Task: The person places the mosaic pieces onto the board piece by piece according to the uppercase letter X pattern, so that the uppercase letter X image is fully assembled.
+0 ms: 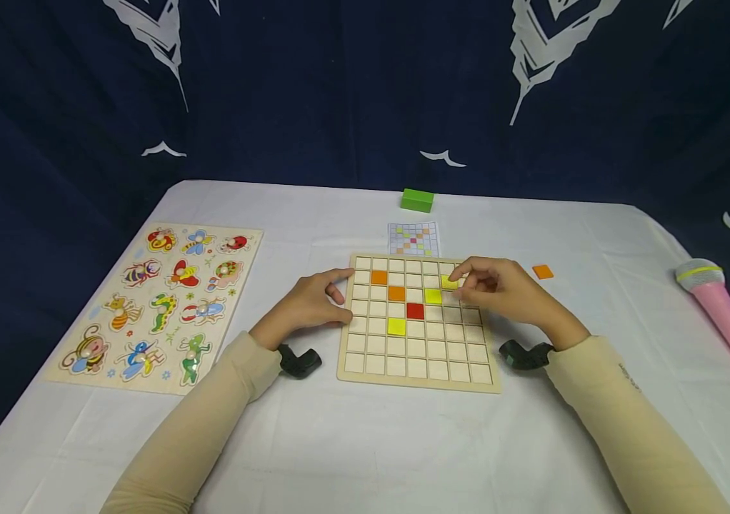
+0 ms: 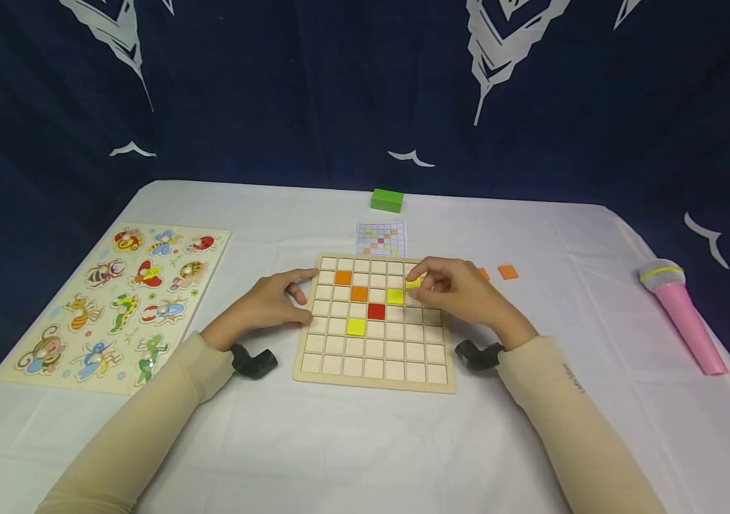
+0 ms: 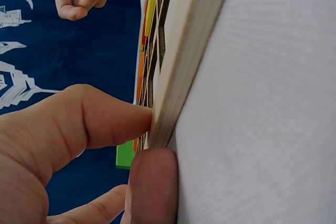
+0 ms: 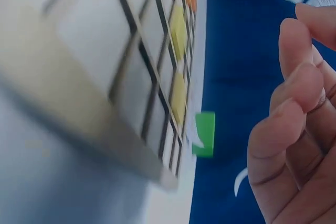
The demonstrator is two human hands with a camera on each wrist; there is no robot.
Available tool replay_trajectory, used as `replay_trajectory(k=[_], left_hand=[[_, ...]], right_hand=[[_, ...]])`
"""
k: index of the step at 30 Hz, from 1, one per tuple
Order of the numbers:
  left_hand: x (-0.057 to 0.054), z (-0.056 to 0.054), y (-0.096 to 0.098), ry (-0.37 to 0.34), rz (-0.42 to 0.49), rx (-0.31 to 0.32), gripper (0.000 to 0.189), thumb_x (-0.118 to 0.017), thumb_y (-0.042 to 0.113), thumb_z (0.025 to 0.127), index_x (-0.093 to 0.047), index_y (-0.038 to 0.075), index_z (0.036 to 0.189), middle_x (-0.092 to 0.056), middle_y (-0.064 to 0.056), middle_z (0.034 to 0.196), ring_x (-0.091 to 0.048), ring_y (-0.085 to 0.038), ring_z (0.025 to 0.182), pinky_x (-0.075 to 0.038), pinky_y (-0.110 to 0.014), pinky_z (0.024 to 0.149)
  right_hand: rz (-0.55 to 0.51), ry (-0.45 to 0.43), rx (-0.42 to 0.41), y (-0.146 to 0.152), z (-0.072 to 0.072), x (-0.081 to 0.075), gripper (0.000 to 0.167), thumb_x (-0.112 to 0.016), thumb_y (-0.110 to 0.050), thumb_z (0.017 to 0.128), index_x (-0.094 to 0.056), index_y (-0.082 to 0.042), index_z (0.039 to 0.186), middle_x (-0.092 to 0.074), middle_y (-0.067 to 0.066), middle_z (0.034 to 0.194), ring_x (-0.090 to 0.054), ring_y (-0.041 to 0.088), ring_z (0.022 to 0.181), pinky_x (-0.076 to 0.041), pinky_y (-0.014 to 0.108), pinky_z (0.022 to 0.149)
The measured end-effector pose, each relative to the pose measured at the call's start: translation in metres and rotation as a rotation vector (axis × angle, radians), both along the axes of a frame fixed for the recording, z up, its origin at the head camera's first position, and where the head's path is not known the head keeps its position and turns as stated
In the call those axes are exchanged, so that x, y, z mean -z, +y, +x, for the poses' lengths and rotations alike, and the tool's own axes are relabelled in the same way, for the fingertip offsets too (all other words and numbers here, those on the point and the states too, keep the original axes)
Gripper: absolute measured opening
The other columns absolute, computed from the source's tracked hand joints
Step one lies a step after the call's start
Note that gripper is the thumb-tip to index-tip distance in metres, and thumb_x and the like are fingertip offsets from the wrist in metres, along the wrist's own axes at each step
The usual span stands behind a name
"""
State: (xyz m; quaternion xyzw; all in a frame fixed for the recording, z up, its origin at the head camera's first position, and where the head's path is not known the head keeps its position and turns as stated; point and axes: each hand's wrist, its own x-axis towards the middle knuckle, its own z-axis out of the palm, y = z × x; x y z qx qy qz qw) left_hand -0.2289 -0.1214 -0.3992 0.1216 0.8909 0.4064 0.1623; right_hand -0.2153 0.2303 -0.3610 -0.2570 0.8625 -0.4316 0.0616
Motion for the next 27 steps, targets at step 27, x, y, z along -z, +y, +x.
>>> replay_trajectory(k=[27], left_hand=[[0.000,0.000,0.000,-0.002,0.006,-0.005,0.090,-0.083,0.011,0.078,-0.051,0.007,0.161,-0.068,-0.009,0.102,-0.063,-0.017,0.071,-0.047,-0.029,0.071]], right_hand=[[-0.002,-0.082,0.366,0.111,-0.025,0.019,0.021,-0.072,-0.009,0.102,-0.068,-0.009,0.123,-0.067,-0.016,0.092,-0.064,0.009,0.072,-0.056,0.024,0.066]])
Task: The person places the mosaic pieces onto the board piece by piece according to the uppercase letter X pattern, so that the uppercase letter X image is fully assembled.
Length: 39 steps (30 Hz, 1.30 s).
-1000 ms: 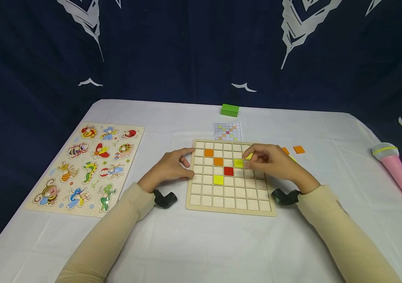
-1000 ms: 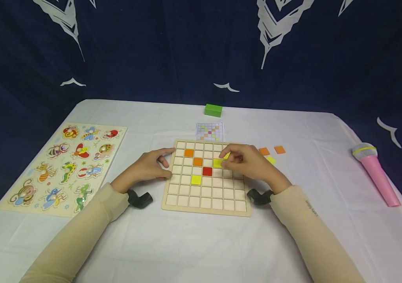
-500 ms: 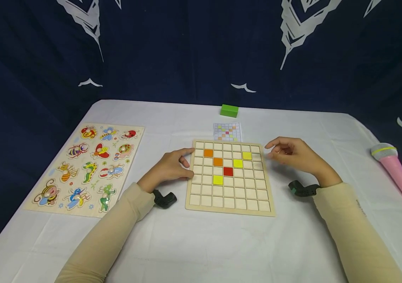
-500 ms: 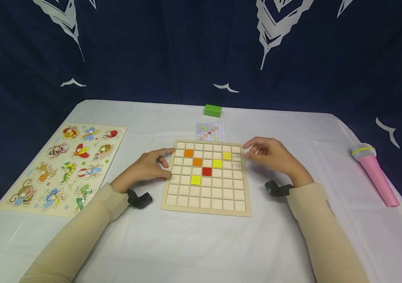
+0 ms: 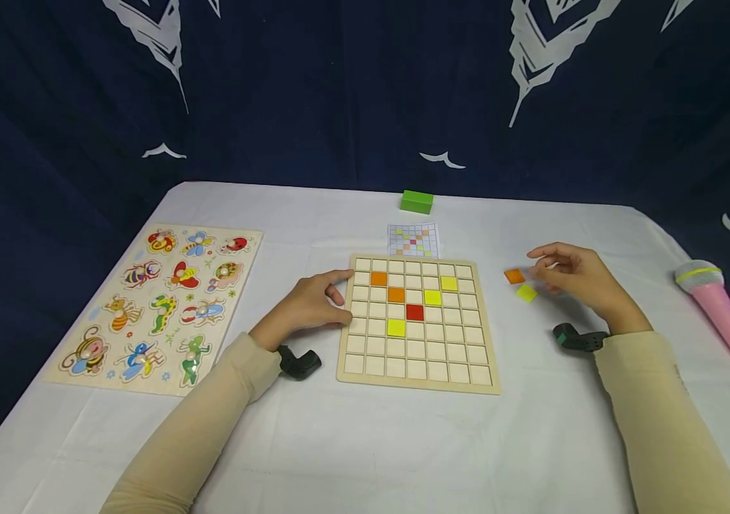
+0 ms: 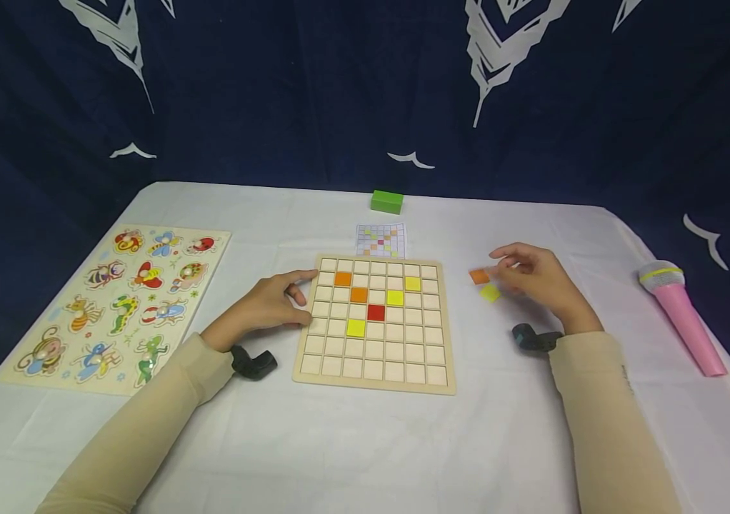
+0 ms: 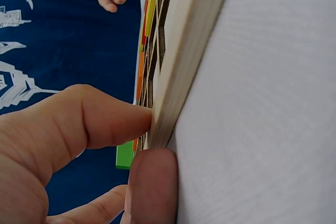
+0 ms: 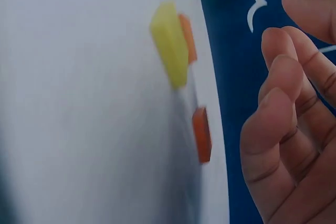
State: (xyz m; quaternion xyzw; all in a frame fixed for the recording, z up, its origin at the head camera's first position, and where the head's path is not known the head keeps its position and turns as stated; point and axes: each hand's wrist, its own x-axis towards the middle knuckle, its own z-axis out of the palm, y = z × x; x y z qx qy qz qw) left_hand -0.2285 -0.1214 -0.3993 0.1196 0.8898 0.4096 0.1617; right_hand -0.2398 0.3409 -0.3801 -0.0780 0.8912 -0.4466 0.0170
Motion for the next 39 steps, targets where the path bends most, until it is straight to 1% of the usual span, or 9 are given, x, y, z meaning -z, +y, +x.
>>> replay_trajectory(k=[3,7,10,12,14,16,23,34,39], left_hand=[[0.000,0.000,0.000,0.001,-0.001,0.000,0.090,-0.083,0.011,0.078,-0.051,0.007,0.161,-0.068,-0.009,0.102,-0.063,-0.017,0.072,-0.047,-0.029,0.072],[-0.001,0.001,0.000,0.001,-0.004,0.001,0.090,-0.083,0.012,0.078,-0.051,0.007,0.161,-0.068,-0.009,0.102,-0.062,-0.017,0.073,-0.047,-0.029,0.073],[-0.002,0.002,0.000,0.003,-0.010,0.002,0.089,-0.083,0.012,0.078,-0.051,0.007,0.161,-0.068,-0.008,0.102,-0.061,-0.017,0.074,-0.046,-0.030,0.074],[-0.002,0.002,-0.001,0.003,-0.012,0.003,0.089,-0.083,0.012,0.078,-0.051,0.007,0.161,-0.068,-0.008,0.102,-0.061,-0.018,0.075,-0.046,-0.030,0.075],[-0.002,0.002,-0.001,0.004,-0.012,0.004,0.089,-0.083,0.012,0.079,-0.051,0.007,0.161,-0.068,-0.008,0.102,-0.061,-0.018,0.075,-0.046,-0.030,0.075],[-0.002,0.002,-0.001,0.001,-0.012,0.005,0.089,-0.083,0.012,0.079,-0.051,0.007,0.161,-0.068,-0.009,0.102,-0.061,-0.018,0.075,-0.046,-0.030,0.075],[0.000,0.002,-0.002,-0.004,-0.014,0.000,0.089,-0.083,0.012,0.080,-0.050,0.008,0.162,-0.068,-0.009,0.103,-0.062,-0.017,0.072,-0.046,-0.030,0.075],[-0.003,0.002,0.000,0.009,-0.015,0.002,0.089,-0.083,0.012,0.079,-0.051,0.007,0.161,-0.068,-0.009,0.102,-0.062,-0.017,0.070,-0.047,-0.030,0.075],[-0.003,0.002,0.000,0.007,-0.019,0.005,0.089,-0.083,0.012,0.079,-0.050,0.007,0.162,-0.068,-0.009,0.102,-0.062,-0.017,0.071,-0.047,-0.030,0.076]], right_hand=[[0.019,-0.023,0.044,0.009,-0.002,0.005,0.033,-0.074,-0.011,0.102,-0.064,-0.001,0.132,-0.066,-0.019,0.092,-0.064,0.008,0.072,-0.055,0.023,0.066],[0.023,-0.038,0.064,0.018,-0.003,0.011,0.043,-0.070,-0.009,0.104,-0.057,0.008,0.141,-0.067,-0.024,0.094,-0.062,0.007,0.073,-0.054,0.023,0.065],[0.018,-0.040,0.078,0.023,-0.004,0.015,0.041,-0.067,-0.011,0.106,-0.058,0.007,0.142,-0.068,-0.028,0.092,-0.060,0.007,0.073,-0.053,0.022,0.064],[0.002,-0.041,0.095,0.025,-0.004,0.018,0.035,-0.068,-0.013,0.106,-0.062,0.001,0.138,-0.069,-0.028,0.090,-0.059,0.006,0.073,-0.053,0.021,0.064],[-0.015,-0.038,0.110,0.027,-0.004,0.020,0.029,-0.069,-0.013,0.105,-0.066,-0.005,0.133,-0.067,-0.025,0.089,-0.058,0.006,0.072,-0.053,0.020,0.063],[-0.030,-0.037,0.123,0.029,-0.004,0.023,0.027,-0.070,-0.011,0.104,-0.067,-0.006,0.130,-0.066,-0.022,0.088,-0.058,0.005,0.070,-0.052,0.019,0.062],[0.006,-0.084,0.148,0.032,-0.006,0.029,0.048,-0.067,-0.014,0.106,-0.056,0.010,0.145,-0.060,-0.018,0.091,-0.055,0.004,0.073,-0.051,0.018,0.064],[0.068,-0.140,0.144,0.027,-0.004,0.025,0.052,-0.065,-0.006,0.105,-0.053,0.008,0.153,-0.058,-0.012,0.087,-0.051,0.009,0.068,-0.047,0.022,0.063],[0.070,-0.148,0.141,0.028,-0.003,0.025,0.050,-0.066,-0.006,0.105,-0.054,0.009,0.151,-0.058,-0.012,0.084,-0.050,0.008,0.067,-0.044,0.023,0.062]])
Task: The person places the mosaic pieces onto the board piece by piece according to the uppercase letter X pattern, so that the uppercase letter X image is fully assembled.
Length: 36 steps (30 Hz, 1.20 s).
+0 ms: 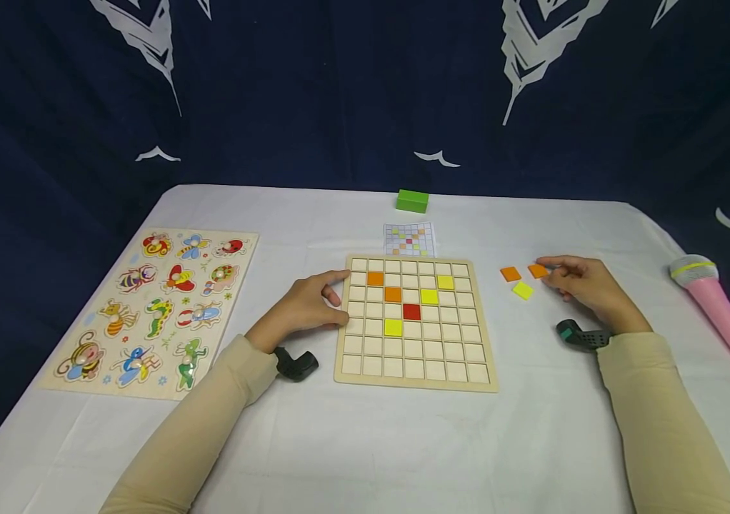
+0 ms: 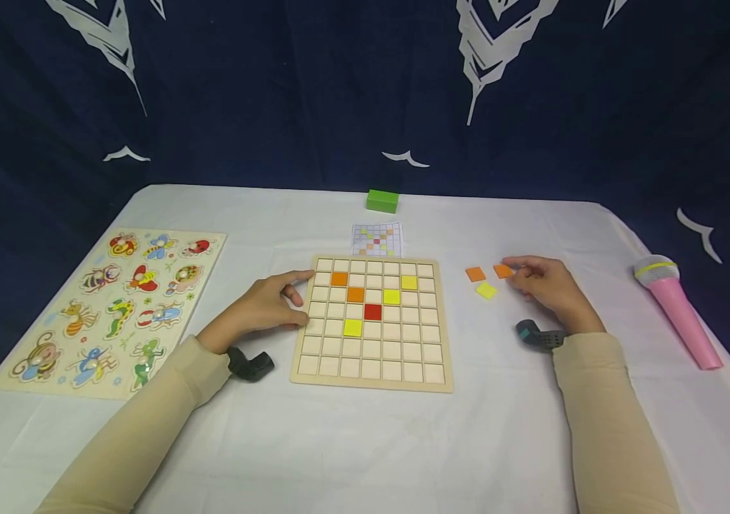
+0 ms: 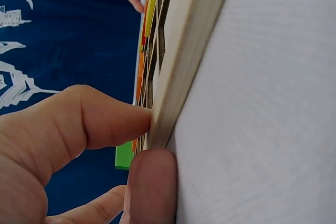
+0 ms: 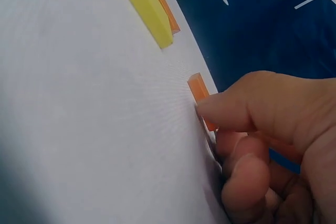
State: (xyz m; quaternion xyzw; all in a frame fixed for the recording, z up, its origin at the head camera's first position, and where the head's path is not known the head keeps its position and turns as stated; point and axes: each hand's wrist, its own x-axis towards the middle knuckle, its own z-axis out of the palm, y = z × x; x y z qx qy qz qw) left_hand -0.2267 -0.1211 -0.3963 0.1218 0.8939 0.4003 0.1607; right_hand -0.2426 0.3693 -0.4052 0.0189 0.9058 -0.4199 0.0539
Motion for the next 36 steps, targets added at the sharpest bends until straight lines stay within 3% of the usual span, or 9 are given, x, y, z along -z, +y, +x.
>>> replay_trajectory(k=[10,19,28,36], left_hand=[[0.001,-0.001,-0.002,-0.006,0.013,-0.002,0.089,-0.083,0.011,0.078,-0.051,0.007,0.161,-0.068,-0.009,0.102,-0.062,-0.017,0.072,-0.047,-0.030,0.074],[0.001,-0.001,-0.002,-0.013,0.023,-0.005,0.089,-0.082,0.010,0.078,-0.050,0.007,0.161,-0.068,-0.009,0.102,-0.064,-0.016,0.071,-0.048,-0.029,0.073],[0.001,-0.001,-0.001,-0.012,0.013,-0.003,0.089,-0.082,0.010,0.077,-0.051,0.007,0.161,-0.068,-0.008,0.101,-0.062,-0.017,0.072,-0.047,-0.029,0.074],[0.001,-0.002,-0.001,-0.007,0.011,0.000,0.089,-0.082,0.011,0.077,-0.051,0.007,0.161,-0.068,-0.008,0.101,-0.062,-0.017,0.071,-0.047,-0.029,0.073]], right_hand=[[0.028,0.004,0.021,-0.003,0.000,0.001,0.042,-0.072,-0.011,0.102,-0.062,0.008,0.138,-0.059,-0.009,0.081,-0.050,0.010,0.067,-0.043,0.024,0.061],[0.023,0.014,0.048,-0.004,-0.001,0.001,0.046,-0.078,-0.014,0.098,-0.063,0.008,0.134,-0.062,-0.016,0.093,-0.055,0.008,0.074,-0.051,0.022,0.065],[0.013,0.025,0.009,-0.007,0.001,-0.006,0.048,-0.080,-0.020,0.098,-0.062,0.007,0.134,-0.063,-0.020,0.095,-0.058,0.008,0.075,-0.054,0.023,0.067],[0.088,0.047,-0.073,-0.018,0.002,-0.012,0.045,-0.079,-0.023,0.099,-0.066,0.006,0.131,-0.068,0.001,0.109,-0.059,0.012,0.074,-0.054,0.026,0.065]])
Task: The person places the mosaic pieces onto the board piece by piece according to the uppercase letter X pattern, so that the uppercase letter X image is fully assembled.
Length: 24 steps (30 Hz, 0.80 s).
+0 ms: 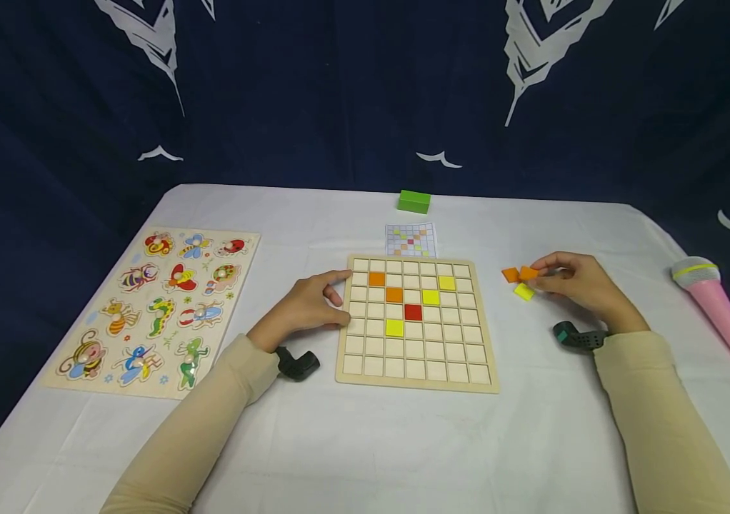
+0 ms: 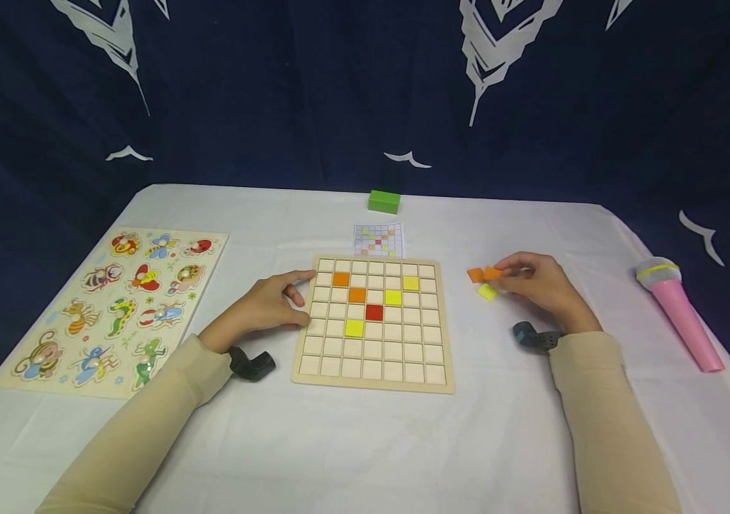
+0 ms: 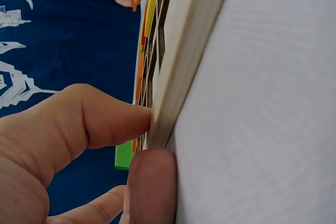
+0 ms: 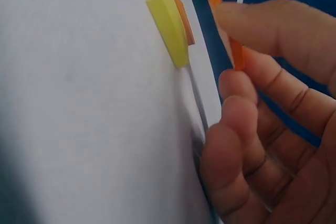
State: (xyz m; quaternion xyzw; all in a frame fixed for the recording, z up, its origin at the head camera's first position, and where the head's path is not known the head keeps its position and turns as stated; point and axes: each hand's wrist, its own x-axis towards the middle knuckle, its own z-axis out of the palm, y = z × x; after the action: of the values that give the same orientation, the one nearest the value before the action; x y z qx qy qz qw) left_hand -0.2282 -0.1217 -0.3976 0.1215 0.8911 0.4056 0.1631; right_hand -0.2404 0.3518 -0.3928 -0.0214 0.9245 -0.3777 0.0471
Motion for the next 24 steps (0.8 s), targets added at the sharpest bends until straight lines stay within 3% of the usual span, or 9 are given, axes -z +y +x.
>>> replay_trajectory(k=[5,10,24], left_hand=[[0.000,0.000,-0.001,-0.003,0.021,0.003,0.089,-0.081,0.010,0.077,-0.051,0.007,0.161,-0.067,-0.009,0.101,-0.066,-0.015,0.069,-0.049,-0.029,0.073],[0.002,-0.001,-0.001,-0.008,0.026,0.005,0.089,-0.081,0.009,0.077,-0.051,0.007,0.161,-0.067,-0.009,0.101,-0.066,-0.015,0.069,-0.049,-0.029,0.073],[0.001,0.000,0.000,-0.016,0.026,0.002,0.089,-0.081,0.009,0.077,-0.051,0.008,0.161,-0.067,-0.008,0.100,-0.065,-0.016,0.071,-0.048,-0.029,0.073]], right_hand=[[0.006,0.025,-0.025,-0.011,0.000,-0.004,0.041,-0.079,-0.020,0.098,-0.068,0.005,0.128,-0.067,0.020,0.123,-0.057,0.013,0.072,-0.052,0.025,0.063],[0.004,0.048,-0.069,-0.023,0.002,-0.010,0.036,-0.079,-0.013,0.096,-0.069,0.006,0.126,-0.065,0.026,0.129,-0.058,0.012,0.074,-0.052,0.025,0.064],[-0.010,0.097,-0.179,-0.050,0.006,-0.024,0.030,-0.085,-0.009,0.090,-0.075,0.002,0.116,-0.070,0.008,0.102,-0.058,0.014,0.079,-0.049,0.026,0.064]])
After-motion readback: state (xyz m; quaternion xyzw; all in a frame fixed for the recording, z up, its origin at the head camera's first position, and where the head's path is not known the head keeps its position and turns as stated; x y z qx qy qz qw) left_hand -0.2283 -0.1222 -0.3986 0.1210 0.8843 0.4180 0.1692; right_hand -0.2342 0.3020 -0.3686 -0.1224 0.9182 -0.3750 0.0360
